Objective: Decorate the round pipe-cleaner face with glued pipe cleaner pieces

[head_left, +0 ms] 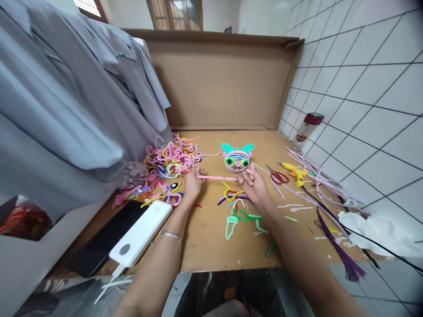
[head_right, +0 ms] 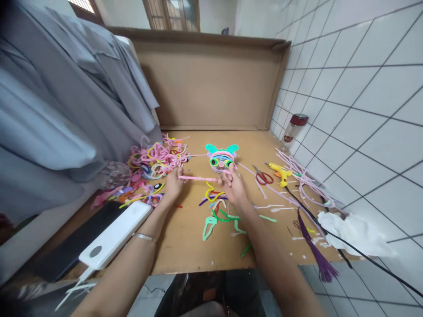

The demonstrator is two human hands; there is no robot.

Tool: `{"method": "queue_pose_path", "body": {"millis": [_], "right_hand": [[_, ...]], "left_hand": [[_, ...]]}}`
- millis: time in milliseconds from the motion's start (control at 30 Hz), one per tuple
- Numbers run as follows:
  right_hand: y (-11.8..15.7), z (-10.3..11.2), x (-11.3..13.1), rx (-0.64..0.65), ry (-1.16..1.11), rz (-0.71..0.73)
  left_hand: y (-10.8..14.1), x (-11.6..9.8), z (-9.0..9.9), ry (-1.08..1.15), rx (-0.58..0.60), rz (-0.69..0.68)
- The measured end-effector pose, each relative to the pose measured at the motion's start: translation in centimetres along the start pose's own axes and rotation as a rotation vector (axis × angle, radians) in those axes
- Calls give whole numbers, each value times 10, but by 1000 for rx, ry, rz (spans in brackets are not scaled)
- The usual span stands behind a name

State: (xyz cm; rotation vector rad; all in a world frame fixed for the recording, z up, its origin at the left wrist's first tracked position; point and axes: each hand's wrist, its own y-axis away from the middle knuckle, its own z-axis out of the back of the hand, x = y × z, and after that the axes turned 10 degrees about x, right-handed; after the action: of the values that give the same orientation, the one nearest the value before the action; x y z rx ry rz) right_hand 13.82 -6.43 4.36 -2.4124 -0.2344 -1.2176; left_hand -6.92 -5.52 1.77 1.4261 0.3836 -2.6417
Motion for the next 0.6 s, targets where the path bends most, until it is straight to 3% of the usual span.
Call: {"method": "queue_pose_path", "body": {"millis": [133,233,333,433,600], "right_hand": [[1,-3,5,28,160,24],[-17,-3,18,8,262,106],[-55,2,37,-74,421,169],[-97,9,51,-202,797,272],[-135,12,54,-274,1165,426]], "left_hand": [[-2,2,-3,199,0,57],[2,1,-10,180,92,68],[12,-5,-21,61,263,-75],[26,-16,-31,-25,347,-215],[41,-34,-43,156,402,-305]]}}
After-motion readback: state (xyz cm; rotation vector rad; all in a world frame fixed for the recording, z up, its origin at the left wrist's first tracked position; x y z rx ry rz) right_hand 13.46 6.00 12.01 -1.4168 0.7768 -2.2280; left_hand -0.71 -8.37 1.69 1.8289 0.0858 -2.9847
